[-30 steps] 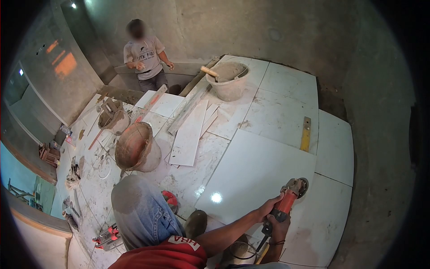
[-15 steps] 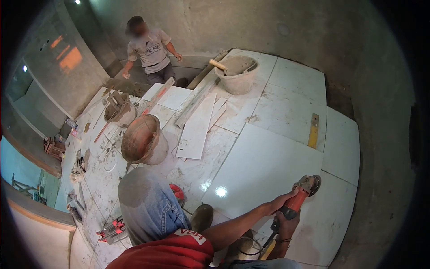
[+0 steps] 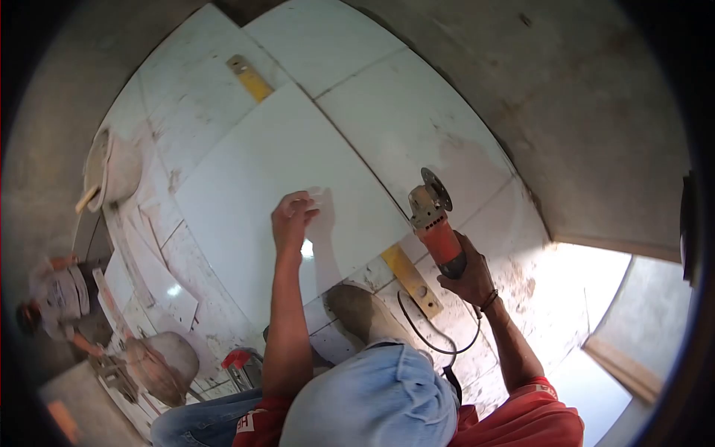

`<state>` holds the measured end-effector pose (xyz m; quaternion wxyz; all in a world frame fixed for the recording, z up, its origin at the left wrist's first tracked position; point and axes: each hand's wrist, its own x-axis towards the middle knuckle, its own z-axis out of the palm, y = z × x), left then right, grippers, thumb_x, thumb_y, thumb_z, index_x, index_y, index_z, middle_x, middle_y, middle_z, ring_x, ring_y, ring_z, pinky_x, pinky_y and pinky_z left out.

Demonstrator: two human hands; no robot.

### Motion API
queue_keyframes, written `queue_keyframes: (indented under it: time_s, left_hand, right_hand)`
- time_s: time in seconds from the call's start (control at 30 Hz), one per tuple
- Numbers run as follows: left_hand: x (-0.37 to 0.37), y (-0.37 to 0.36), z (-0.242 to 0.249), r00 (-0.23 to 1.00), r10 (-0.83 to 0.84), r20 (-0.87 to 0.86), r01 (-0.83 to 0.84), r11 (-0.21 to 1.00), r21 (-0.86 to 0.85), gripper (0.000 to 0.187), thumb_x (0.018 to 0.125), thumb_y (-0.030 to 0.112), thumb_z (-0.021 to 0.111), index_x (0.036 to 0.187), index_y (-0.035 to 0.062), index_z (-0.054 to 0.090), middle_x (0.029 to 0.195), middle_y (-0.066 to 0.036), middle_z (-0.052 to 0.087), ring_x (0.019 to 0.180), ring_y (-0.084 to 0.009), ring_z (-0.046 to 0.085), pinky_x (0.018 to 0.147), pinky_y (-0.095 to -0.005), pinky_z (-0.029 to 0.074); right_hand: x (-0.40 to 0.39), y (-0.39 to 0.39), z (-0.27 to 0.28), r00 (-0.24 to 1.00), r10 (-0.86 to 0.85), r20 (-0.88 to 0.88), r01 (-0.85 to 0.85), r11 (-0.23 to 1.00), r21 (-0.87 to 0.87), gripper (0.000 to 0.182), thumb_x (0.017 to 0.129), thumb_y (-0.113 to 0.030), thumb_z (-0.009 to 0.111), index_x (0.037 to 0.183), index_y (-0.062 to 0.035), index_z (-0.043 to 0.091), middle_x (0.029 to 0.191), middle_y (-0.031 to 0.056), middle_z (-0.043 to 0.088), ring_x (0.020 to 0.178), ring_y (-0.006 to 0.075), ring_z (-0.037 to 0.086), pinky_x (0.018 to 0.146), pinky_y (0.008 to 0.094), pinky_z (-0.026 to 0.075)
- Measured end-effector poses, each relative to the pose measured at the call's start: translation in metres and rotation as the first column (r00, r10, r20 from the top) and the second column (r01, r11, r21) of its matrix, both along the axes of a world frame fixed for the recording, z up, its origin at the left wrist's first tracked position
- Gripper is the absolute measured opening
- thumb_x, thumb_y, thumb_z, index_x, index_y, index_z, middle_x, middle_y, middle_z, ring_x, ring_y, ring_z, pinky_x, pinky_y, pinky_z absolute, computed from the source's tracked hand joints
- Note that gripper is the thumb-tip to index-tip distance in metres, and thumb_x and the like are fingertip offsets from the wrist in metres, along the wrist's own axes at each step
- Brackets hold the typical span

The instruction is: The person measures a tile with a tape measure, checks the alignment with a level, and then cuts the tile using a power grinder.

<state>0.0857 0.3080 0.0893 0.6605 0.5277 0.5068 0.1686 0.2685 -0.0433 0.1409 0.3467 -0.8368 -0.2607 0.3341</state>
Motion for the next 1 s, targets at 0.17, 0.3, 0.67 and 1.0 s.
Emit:
queue_keyframes:
  time_s: [0.17,0.3,0.67,1.0]
  left_hand:
    - [0.02,-0.006,0.016,0.997,-0.075,-0.027,0.076,0.997,0.033,0.034,0.105,0.022,0.059,0.132,0.0033,0.069,0.117,-0.01,0.074,0.1,-0.0217,0.075,0.09,-0.0336,0.054]
    - [0.043,-0.013,0.013,0.97,-0.174,-0.17,0.191,0.978,0.086,0.033,0.103,0.022,0.064,0.13,0.0039,0.07,0.115,-0.009,0.074,0.103,-0.0198,0.073,0.089,-0.0325,0.054]
    - [0.049,-0.027,0.003,0.921,-0.311,-0.236,0.373,0.881,0.292,0.026,0.099,0.013,0.069,0.124,0.0066,0.073,0.105,-0.003,0.072,0.092,-0.0139,0.065,0.082,-0.0299,0.052]
    - [0.026,-0.004,-0.006,0.933,-0.28,-0.225,0.31,0.944,0.115,0.017,0.098,0.016,0.071,0.094,0.0013,0.078,0.085,-0.006,0.076,0.082,-0.013,0.067,0.081,-0.0301,0.053]
  right_hand:
    - [-0.02,-0.066,0.004,0.996,0.032,-0.081,-0.043,0.989,-0.143,0.093,0.07,-0.018,0.085,0.155,-0.0063,0.048,0.126,0.0248,0.075,0.116,0.042,0.074,0.1,0.0475,0.059]
    - [-0.049,-0.086,-0.008,0.984,-0.052,-0.169,0.032,0.992,-0.118,0.091,0.071,-0.02,0.084,0.154,-0.0064,0.049,0.124,0.0261,0.075,0.116,0.0458,0.073,0.098,0.0497,0.06]
    - [-0.063,-0.086,-0.029,0.987,0.009,-0.162,-0.025,0.995,-0.093,0.088,0.072,-0.024,0.082,0.153,-0.0081,0.05,0.12,0.0271,0.075,0.11,0.0489,0.072,0.094,0.0528,0.06]
    - [-0.066,-0.077,-0.025,0.993,0.06,-0.102,-0.067,0.996,-0.057,0.094,0.071,-0.025,0.085,0.155,-0.0099,0.047,0.119,0.0258,0.076,0.111,0.0484,0.073,0.095,0.0524,0.062]
